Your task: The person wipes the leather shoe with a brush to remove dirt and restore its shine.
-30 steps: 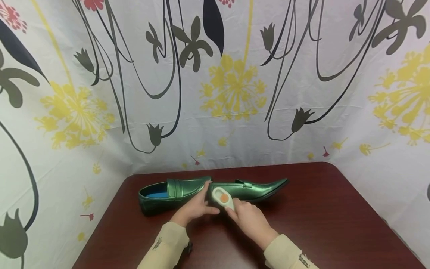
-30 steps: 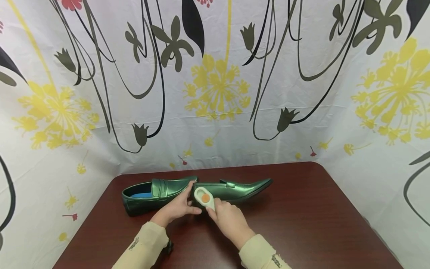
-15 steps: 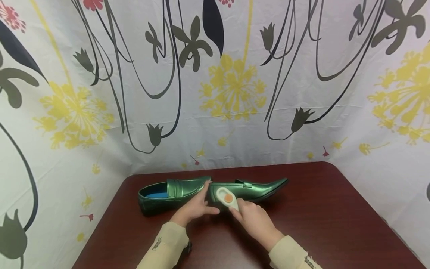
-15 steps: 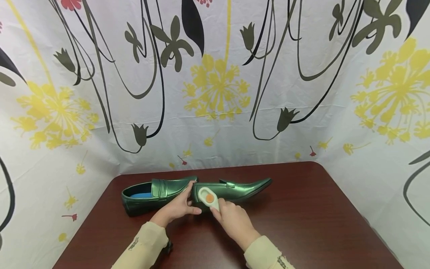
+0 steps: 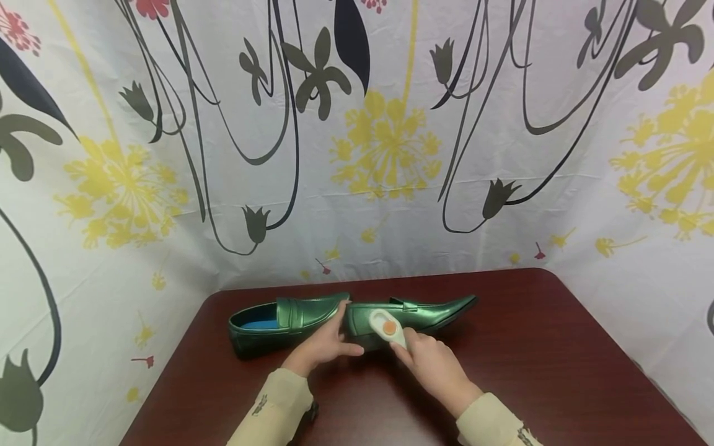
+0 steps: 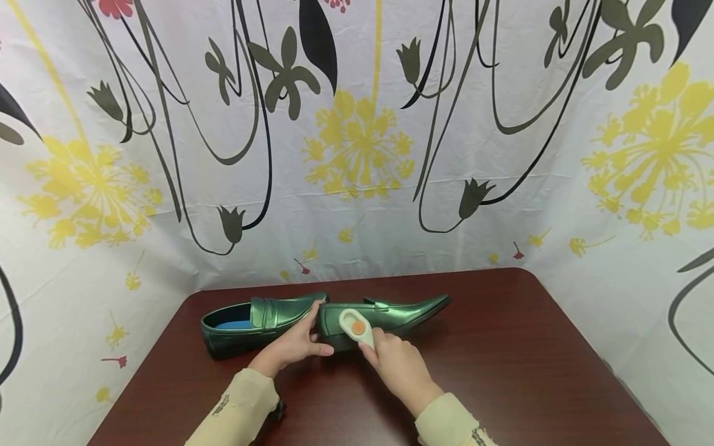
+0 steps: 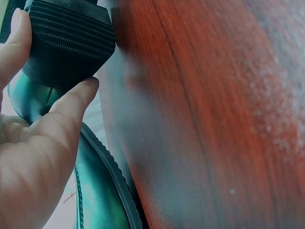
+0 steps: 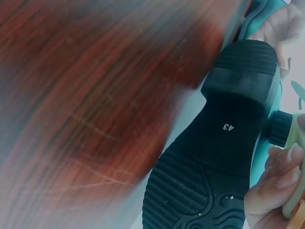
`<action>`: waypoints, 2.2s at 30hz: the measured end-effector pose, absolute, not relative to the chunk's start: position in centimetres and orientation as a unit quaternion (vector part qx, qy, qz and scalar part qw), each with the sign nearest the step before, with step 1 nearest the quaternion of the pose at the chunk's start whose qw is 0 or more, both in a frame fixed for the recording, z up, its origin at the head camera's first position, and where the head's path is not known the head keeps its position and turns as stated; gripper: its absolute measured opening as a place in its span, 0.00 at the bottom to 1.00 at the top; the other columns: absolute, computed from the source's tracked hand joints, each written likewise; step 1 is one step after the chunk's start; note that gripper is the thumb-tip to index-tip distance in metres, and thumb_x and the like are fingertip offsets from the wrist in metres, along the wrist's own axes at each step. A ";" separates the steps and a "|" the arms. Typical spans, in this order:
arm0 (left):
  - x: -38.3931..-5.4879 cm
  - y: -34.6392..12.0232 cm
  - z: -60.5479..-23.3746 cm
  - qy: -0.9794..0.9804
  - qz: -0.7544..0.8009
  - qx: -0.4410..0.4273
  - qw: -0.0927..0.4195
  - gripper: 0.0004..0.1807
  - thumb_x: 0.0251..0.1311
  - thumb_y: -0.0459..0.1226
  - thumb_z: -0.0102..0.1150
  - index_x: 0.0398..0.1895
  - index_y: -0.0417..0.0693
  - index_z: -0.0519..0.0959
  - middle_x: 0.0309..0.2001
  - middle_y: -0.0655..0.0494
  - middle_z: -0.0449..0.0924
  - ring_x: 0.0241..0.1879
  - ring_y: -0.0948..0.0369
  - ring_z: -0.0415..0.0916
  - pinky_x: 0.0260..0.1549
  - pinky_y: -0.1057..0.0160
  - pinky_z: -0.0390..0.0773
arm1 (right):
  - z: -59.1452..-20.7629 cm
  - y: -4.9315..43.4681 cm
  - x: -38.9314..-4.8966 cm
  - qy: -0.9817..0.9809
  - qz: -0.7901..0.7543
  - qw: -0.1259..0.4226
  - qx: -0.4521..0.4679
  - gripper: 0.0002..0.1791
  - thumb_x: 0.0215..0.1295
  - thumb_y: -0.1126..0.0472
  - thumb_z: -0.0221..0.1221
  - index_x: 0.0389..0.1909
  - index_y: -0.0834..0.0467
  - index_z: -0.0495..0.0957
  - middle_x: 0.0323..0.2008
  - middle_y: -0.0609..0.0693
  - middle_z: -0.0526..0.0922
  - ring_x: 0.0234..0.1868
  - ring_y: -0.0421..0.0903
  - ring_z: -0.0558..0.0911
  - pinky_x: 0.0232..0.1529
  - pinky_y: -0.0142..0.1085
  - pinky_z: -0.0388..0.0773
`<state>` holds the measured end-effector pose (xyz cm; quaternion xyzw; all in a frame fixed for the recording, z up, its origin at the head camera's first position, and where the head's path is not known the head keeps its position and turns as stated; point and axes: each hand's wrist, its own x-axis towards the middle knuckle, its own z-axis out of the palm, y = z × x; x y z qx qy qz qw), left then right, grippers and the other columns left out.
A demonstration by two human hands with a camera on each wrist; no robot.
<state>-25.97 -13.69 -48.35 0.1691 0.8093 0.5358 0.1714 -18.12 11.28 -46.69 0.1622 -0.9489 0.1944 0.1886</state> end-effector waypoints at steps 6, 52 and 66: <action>-25.9 -13.6 -48.2 0.811 0.533 0.169 0.172 0.66 0.54 0.37 0.76 0.83 0.50 0.33 0.83 0.44 0.33 0.79 0.42 0.48 0.70 0.43 0.66 | -46.4 12.0 -18.1 -0.951 0.202 0.175 0.154 0.15 0.70 0.50 0.63 0.30 0.53 0.70 0.18 0.40 0.67 0.17 0.38 0.67 0.18 0.32 0.64; -26.0 -14.0 -48.1 0.810 0.530 0.163 0.188 0.66 0.56 0.39 0.75 0.83 0.53 0.32 0.83 0.46 0.32 0.78 0.40 0.50 0.71 0.42 0.63 | -46.0 17.1 -17.9 -0.958 0.222 0.155 0.098 0.15 0.74 0.47 0.58 0.37 0.56 0.74 0.22 0.45 0.74 0.22 0.42 0.71 0.21 0.37 0.68; -26.0 -13.9 -48.2 0.814 0.525 0.162 0.188 0.67 0.54 0.41 0.76 0.83 0.53 0.32 0.83 0.47 0.32 0.79 0.41 0.47 0.71 0.42 0.62 | -45.7 18.4 -17.6 -0.958 0.227 0.151 0.087 0.16 0.75 0.46 0.56 0.39 0.56 0.74 0.23 0.46 0.75 0.23 0.42 0.72 0.22 0.38 0.69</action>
